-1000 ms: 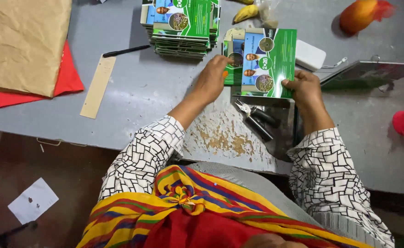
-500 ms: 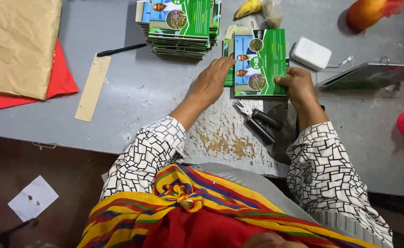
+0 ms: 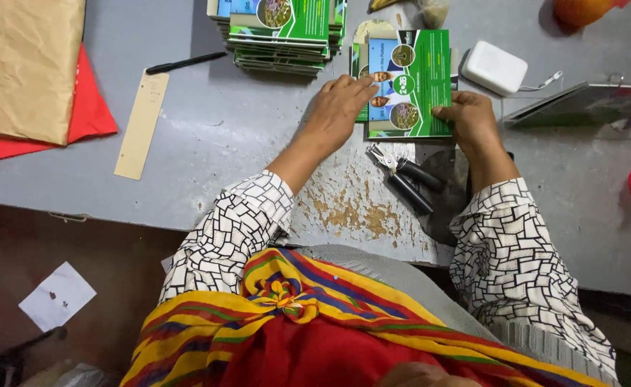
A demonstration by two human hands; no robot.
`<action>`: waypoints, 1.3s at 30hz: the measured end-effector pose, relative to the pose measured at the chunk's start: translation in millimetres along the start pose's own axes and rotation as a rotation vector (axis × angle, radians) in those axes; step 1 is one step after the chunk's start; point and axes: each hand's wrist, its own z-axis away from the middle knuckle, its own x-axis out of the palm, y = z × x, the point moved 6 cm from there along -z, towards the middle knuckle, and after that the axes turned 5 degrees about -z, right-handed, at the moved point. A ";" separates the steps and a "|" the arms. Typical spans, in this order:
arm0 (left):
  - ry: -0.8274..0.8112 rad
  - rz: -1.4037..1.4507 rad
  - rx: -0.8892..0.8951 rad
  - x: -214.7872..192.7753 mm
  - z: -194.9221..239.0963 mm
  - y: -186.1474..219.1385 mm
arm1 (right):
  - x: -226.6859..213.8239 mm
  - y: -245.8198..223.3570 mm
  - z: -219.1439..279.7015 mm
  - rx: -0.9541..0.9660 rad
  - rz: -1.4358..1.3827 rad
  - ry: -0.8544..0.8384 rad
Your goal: The person is inspecting printed calendars by flipping through the pages and then stacking them neatly on a production table.
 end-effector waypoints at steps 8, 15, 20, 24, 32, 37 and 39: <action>-0.201 -0.084 -0.175 -16.6 -12.4 16.1 | 18.8 -54.2 42.8 0.297 0.316 0.132; -0.189 -0.018 -0.190 -17.3 -11.4 18.5 | 14.8 -48.3 45.7 0.227 0.311 0.083; -0.153 -0.033 -0.171 -10.6 -11.8 15.4 | 13.1 -46.7 42.6 0.209 0.425 0.097; -0.145 -0.059 -0.155 -7.4 -12.8 14.4 | 9.6 -43.2 38.8 0.203 0.489 0.096; -0.191 -0.036 -0.212 -22.9 -18.0 19.9 | 12.0 -93.8 75.5 0.051 0.802 0.121; -0.207 0.190 -0.368 -69.6 -14.3 33.7 | 12.9 -106.6 87.6 -0.091 0.779 0.051; -0.228 0.350 -0.451 -78.6 -10.5 37.0 | 21.9 -123.8 103.5 -0.076 0.768 0.060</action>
